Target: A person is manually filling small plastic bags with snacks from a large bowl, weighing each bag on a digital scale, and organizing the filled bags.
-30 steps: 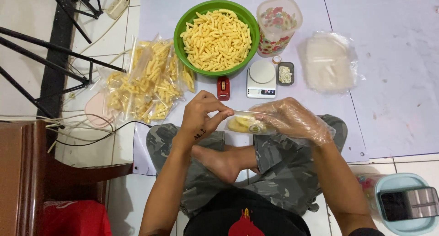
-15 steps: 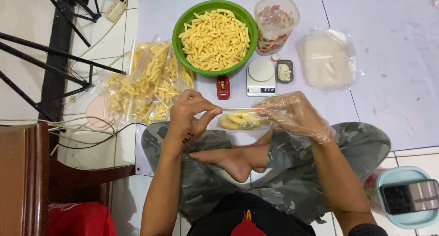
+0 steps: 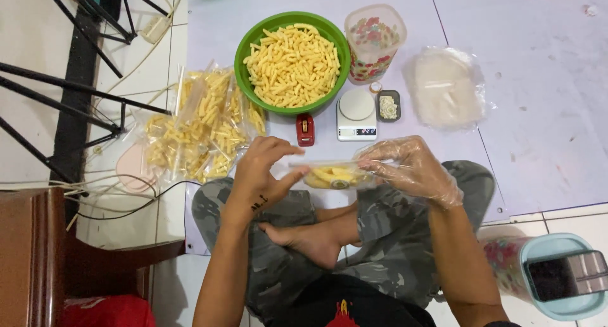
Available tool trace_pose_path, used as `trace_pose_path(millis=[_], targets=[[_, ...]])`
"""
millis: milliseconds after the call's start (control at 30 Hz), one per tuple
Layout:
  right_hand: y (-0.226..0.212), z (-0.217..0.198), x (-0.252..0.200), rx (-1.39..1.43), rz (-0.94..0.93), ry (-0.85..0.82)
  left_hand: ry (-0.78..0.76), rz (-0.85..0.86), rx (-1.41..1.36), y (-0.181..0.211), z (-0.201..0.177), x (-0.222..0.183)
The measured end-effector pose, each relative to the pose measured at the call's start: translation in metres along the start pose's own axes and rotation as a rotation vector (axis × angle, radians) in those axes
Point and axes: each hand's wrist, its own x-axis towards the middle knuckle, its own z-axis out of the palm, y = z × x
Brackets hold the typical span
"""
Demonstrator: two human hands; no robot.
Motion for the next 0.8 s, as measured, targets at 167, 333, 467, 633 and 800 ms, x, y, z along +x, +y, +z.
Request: trace_pose_path(millis=[167,333,467,633,800], targets=[[0.004,0.0,0.013,-0.029,-0.04,-0.036,-0.034,0.097,-0.033,-0.001,0.021,0.018],[0.01,-0.009,0.019,-0.072,0.023,-0.107,-0.089,0.195,-0.068,-0.028,0.053,0.034],[0.015,-0.009,0.027,-0.134,0.024,-0.147,-0.084,0.293,0.005,-0.038,0.082,0.051],[0.069,-0.001,0.036,-0.229,0.027,0.079,0.183,0.288,0.088,-0.082,0.111,0.085],[0.116,-0.012,0.036,-0.276,0.075,0.404,0.322,0.027,0.549,-0.187,0.114,0.07]])
